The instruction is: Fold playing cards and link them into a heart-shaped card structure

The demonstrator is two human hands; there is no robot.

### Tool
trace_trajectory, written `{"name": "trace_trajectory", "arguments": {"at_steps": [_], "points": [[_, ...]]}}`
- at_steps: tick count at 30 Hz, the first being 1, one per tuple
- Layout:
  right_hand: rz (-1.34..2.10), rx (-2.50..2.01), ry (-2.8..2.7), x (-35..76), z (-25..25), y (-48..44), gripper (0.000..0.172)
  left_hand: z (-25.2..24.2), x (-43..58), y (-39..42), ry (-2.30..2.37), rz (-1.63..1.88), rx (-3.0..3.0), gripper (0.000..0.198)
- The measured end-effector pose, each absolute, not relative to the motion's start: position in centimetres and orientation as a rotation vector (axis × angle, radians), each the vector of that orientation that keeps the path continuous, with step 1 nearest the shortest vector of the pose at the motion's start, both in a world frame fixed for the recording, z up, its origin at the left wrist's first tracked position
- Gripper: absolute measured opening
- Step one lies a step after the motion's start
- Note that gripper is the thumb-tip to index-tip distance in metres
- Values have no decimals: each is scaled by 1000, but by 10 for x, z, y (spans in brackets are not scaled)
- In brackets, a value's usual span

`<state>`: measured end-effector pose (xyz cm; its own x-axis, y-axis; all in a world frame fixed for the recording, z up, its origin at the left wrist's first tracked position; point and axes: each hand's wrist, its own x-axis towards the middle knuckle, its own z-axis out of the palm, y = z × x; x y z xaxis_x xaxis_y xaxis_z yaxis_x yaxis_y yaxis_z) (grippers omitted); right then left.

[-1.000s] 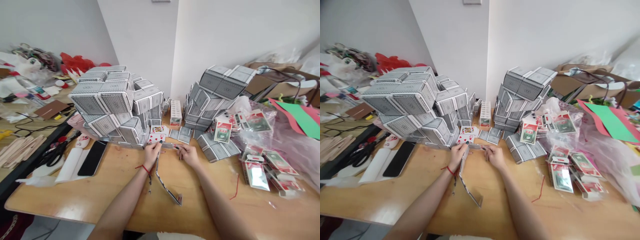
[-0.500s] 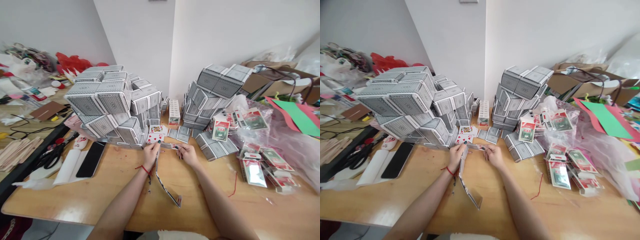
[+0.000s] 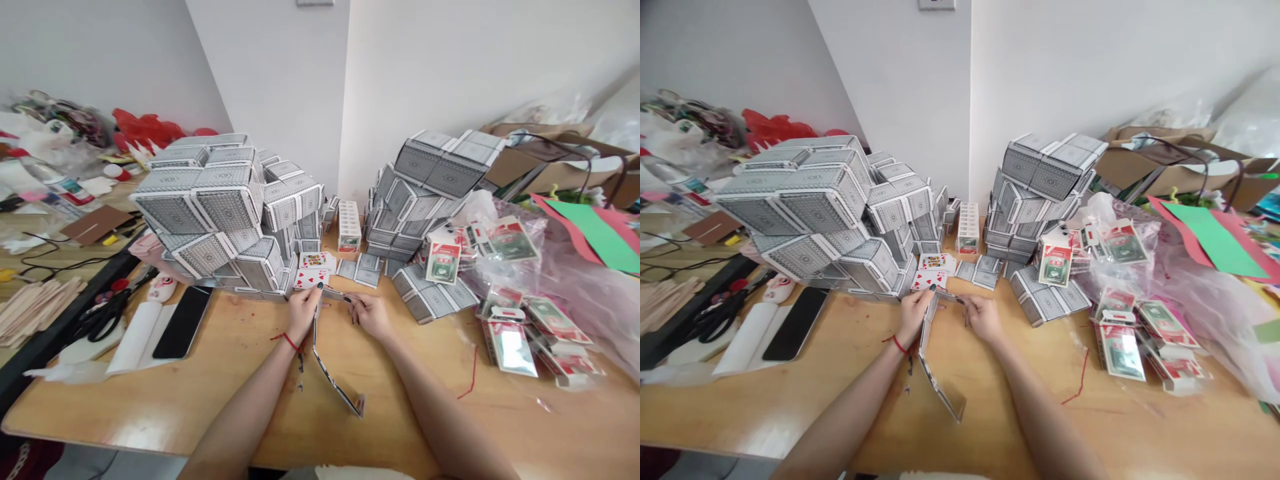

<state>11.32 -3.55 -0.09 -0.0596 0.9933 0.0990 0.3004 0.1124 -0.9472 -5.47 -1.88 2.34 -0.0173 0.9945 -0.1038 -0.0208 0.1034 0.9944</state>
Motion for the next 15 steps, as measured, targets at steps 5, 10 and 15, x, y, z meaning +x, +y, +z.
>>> {"name": "trace_trajectory", "arguments": {"at_steps": [5,10,15], "points": [[1159,-1298,-1501,114,0,-33,40,25,-54,-19,1266,1160,1108,31],[1300,-1263,-1442,113,3,-31,44,26,-52,-17,1322,1210,1053,28],[1196,-1298,-1545,112,5,-31,42,24,-50,-16,1334,1234,1015,31]]}}
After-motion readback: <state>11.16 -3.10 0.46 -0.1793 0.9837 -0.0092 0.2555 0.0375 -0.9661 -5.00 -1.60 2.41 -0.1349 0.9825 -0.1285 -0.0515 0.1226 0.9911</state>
